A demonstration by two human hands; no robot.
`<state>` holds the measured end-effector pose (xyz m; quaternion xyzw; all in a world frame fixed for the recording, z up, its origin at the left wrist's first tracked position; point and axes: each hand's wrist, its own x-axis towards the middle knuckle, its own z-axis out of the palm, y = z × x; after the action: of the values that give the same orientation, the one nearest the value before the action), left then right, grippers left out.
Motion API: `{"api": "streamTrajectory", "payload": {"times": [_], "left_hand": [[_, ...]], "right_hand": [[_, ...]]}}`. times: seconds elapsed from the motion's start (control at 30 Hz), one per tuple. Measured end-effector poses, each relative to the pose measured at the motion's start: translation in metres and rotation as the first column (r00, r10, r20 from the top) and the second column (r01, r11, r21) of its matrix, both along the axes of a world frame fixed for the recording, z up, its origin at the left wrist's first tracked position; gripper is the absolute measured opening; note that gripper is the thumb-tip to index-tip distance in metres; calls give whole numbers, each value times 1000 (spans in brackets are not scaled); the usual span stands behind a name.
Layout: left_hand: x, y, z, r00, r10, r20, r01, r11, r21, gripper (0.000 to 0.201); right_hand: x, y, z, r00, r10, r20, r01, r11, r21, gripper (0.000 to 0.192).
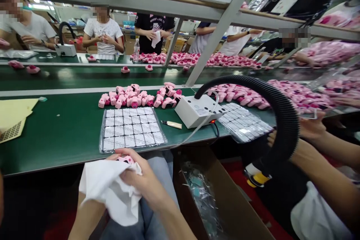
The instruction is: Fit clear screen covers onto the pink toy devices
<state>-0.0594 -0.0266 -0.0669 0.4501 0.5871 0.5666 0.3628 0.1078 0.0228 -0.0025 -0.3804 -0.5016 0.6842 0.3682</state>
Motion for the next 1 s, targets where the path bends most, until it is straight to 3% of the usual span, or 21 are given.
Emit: {"api": "streamTrajectory", "payload": {"times": [0.07,0.13,0.2,0.3,0.4,0.47,0.53,0.6,0.67,0.77,0.87,0.93,1.0], "left_hand": [[-8,2,4,997,58,52,-58,998,-1,44],[-14,2,14,988,138,72,-139,990,19,58],[-18,2,28,976,195,95,-200,979,44,67],[-19,5,43,978,180,107,-188,980,70,66],[-17,11,45,992,104,73,-112,988,104,69],[-16,17,42,999,20,45,-26,988,149,66],[-18,27,37,995,-88,41,78,977,198,60],[-21,41,32,983,-181,21,172,961,216,60],[-25,59,30,969,-237,-71,246,952,181,61],[-31,90,35,924,-262,-278,303,946,118,64],[-43,127,50,870,-286,-402,357,927,113,81],[-58,157,63,866,-336,-371,389,918,78,93],[-77,192,72,914,-304,-270,323,946,30,92]], "right_hand": [[2,22,-1,969,-136,205,103,981,165,37],[11,55,-4,861,-369,351,254,909,331,38],[21,90,-4,756,-517,402,347,837,423,42],[30,123,4,688,-549,474,300,811,503,41],[29,115,20,696,-538,476,219,790,573,56],[28,94,30,811,-410,418,135,825,548,56],[28,75,36,948,-62,313,-60,928,367,47],[30,68,38,959,244,142,-264,954,141,45],[34,73,38,955,294,37,-296,955,37,44],[37,90,37,980,186,66,-189,981,43,37],[33,117,43,969,-18,248,-47,966,256,22],[30,147,52,843,-291,454,14,853,522,13],[30,190,63,599,-536,595,-38,723,690,11]]}}
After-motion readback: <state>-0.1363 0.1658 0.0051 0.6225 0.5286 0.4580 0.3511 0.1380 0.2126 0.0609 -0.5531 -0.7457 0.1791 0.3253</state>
